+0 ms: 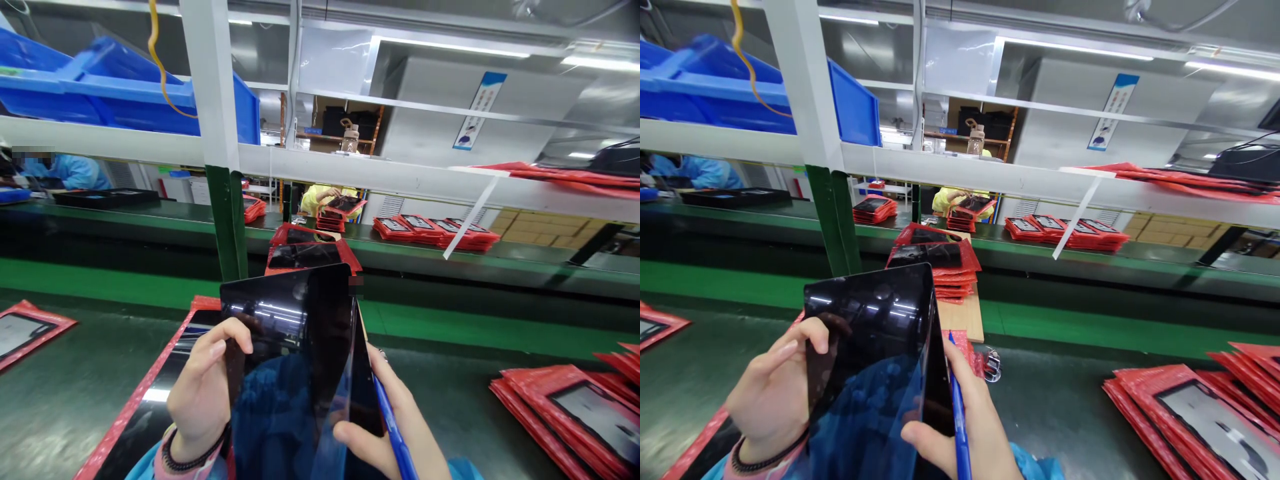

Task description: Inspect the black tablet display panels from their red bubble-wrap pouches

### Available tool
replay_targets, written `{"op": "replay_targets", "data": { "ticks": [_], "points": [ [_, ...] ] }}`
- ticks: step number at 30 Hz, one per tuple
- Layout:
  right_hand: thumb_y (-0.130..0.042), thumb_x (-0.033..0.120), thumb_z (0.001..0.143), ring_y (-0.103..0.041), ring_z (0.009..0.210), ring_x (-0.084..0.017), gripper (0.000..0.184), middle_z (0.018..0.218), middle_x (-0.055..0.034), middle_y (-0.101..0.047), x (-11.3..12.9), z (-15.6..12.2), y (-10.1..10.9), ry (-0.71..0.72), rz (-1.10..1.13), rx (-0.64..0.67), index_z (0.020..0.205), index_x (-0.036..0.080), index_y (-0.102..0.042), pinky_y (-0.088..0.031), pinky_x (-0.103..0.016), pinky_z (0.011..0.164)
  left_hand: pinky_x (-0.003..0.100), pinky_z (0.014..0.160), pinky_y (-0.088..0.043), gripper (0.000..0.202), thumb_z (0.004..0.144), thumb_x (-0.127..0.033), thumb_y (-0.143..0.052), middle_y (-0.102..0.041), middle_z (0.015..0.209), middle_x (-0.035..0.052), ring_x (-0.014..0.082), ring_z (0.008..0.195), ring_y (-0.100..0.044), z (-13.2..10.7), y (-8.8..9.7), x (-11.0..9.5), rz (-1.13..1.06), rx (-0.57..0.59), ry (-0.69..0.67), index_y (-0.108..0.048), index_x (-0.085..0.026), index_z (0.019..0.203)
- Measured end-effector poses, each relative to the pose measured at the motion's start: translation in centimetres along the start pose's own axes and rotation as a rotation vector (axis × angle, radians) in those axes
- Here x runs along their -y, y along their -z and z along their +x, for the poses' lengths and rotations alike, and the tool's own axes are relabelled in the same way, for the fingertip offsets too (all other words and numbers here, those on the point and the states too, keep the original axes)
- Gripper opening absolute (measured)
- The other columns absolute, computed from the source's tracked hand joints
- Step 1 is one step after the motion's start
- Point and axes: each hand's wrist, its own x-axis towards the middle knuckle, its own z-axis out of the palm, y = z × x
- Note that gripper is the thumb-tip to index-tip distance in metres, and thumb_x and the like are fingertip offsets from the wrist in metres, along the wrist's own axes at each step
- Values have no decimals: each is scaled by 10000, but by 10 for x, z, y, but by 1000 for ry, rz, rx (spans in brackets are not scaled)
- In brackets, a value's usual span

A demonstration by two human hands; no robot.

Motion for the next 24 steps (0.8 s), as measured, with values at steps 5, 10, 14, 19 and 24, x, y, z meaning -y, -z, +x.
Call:
{"op": "replay_targets", "data": {
  "ticks": [5, 10, 14, 19, 24],
  "points": [
    [-797, 265, 752, -278, 1436, -338, 1064, 1614, -62, -236, -14, -6, -5, 260, -234, -113, 1546, 366, -98, -280, -544, 1153, 313, 523, -395, 263, 665, -396, -609, -579, 529, 65, 201, 543, -505, -1, 5, 7, 50, 91, -55, -680, -191, 515],
    [-827, 208, 718, -111, 1450, -386, 1070, 1599, 1, -240, -21, -10, -7, 558, -451, -174, 1524, 435, -162, -236, -656, 1123, 331, 550, -409, 272, 695, -400, -596, -611, 525, 75, 241, 607, -566, -2, 7, 10, 77, 143, -110, -700, -213, 529],
    [-846, 228, 704, -151, 1438, -390, 1014, 1521, -24, -393, -15, -13, -2, 613, -524, -70, 1491, 471, -256, -132, -701, 1118, 332, 526, -409, 280, 702, -393, -590, -611, 491, 70, 226, 538, -560, -4, 6, 10, 103, 161, -148, -710, -213, 524],
    [-711, 168, 831, -347, 1393, -326, 750, 1394, 56, -558, -11, -15, 4, 529, -455, -18, 1374, 582, -401, -73, -682, 1135, 296, 459, -403, 212, 669, -332, -631, -614, 452, 47, 188, 451, -545, -3, 6, 11, 175, 170, -263, -722, -223, 511],
    [-682, 200, 853, -585, 1214, -339, 591, 1230, 18, -699, -16, -17, 3, 472, -382, -75, 1325, 512, -511, -237, -656, 1126, 263, 380, -350, 194, 664, -230, -658, -604, 404, 15, 153, 359, -512, -9, 6, 8, 360, 179, -397, -709, -248, 478]
  ]
}}
